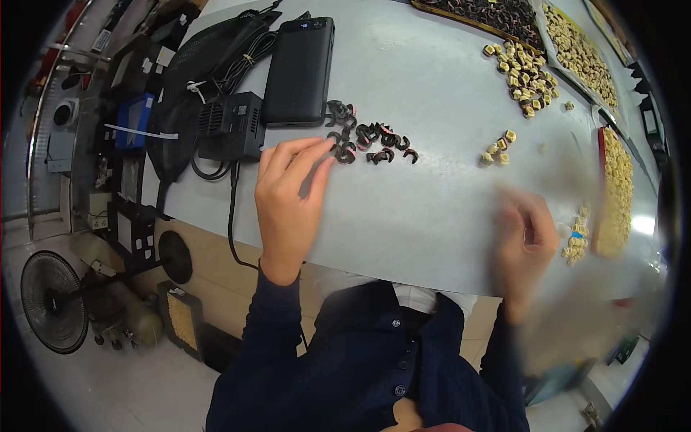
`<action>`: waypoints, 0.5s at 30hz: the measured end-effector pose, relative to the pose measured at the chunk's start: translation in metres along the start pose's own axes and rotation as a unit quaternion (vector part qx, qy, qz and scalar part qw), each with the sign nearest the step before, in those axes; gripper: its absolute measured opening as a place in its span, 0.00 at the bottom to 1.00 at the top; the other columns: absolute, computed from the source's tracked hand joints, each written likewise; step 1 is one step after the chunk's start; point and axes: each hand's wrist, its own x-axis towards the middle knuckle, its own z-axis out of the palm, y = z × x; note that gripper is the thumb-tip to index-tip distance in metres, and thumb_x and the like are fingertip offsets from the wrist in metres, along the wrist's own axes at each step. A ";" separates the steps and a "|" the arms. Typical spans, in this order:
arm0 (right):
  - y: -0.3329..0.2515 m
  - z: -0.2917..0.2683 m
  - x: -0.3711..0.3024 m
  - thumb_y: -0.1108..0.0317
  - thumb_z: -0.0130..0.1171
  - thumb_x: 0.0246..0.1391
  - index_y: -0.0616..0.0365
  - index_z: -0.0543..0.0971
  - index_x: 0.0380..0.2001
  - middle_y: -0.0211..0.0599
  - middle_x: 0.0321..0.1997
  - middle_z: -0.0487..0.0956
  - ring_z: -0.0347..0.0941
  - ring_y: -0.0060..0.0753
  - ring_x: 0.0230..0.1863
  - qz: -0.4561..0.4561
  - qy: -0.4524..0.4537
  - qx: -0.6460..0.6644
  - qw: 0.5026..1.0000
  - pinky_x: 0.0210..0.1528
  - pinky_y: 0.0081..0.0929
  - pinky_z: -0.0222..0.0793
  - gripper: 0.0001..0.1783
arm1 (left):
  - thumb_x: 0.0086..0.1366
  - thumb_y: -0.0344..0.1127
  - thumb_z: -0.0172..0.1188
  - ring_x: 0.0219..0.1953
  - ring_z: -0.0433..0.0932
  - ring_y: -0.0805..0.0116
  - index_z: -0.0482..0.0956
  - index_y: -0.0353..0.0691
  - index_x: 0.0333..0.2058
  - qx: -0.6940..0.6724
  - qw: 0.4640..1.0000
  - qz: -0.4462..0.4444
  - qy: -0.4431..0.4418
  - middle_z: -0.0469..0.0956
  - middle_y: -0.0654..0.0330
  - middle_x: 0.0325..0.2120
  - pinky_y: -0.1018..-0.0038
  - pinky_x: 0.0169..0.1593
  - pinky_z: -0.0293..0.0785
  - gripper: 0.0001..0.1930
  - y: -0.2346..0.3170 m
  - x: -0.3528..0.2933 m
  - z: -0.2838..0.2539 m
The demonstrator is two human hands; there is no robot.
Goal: Applying glue to small black plastic components and attaching them to gold-colored plastic parts on a workbench.
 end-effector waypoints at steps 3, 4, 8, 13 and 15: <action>0.002 0.002 0.006 0.87 0.56 0.52 0.66 0.80 0.38 0.39 0.34 0.78 0.75 0.27 0.29 -0.066 0.029 -0.075 0.995 0.33 0.20 0.70 0.11 | 0.55 0.24 0.67 0.41 0.75 0.61 0.84 0.38 0.41 -0.003 0.999 0.030 -0.014 0.79 0.61 0.38 0.69 0.43 0.73 0.14 -0.001 0.004 0.001; 0.003 0.004 0.007 0.87 0.58 0.51 0.66 0.80 0.39 0.40 0.34 0.79 0.76 0.29 0.29 -0.098 0.039 -0.090 0.990 0.33 0.21 0.71 0.11 | 0.55 0.24 0.67 0.41 0.75 0.61 0.84 0.38 0.41 -0.006 0.999 0.032 -0.015 0.79 0.61 0.38 0.69 0.43 0.73 0.14 -0.001 0.006 0.000; 0.000 0.001 0.011 0.85 0.62 0.49 0.64 0.81 0.42 0.42 0.37 0.79 0.77 0.32 0.31 -0.149 0.076 -0.150 0.975 0.33 0.25 0.72 0.15 | 0.55 0.23 0.66 0.41 0.76 0.59 0.83 0.37 0.41 -0.017 0.998 0.050 -0.028 0.79 0.59 0.38 0.68 0.44 0.73 0.13 0.005 0.013 0.003; 0.014 0.005 0.012 0.83 0.64 0.48 0.62 0.81 0.45 0.43 0.37 0.78 0.76 0.35 0.32 -0.115 0.065 -0.119 0.984 0.35 0.27 0.72 0.19 | 0.56 0.20 0.64 0.40 0.76 0.58 0.82 0.34 0.39 -0.015 0.999 0.017 -0.044 0.77 0.55 0.35 0.69 0.44 0.72 0.11 0.004 0.009 0.008; 0.010 -0.003 0.012 0.83 0.63 0.48 0.62 0.80 0.47 0.43 0.40 0.78 0.78 0.41 0.37 -0.134 0.077 -0.117 0.981 0.37 0.29 0.74 0.20 | 0.57 0.20 0.63 0.38 0.75 0.58 0.81 0.33 0.39 -0.019 0.998 0.026 -0.056 0.75 0.55 0.35 0.70 0.44 0.72 0.10 0.007 0.010 0.012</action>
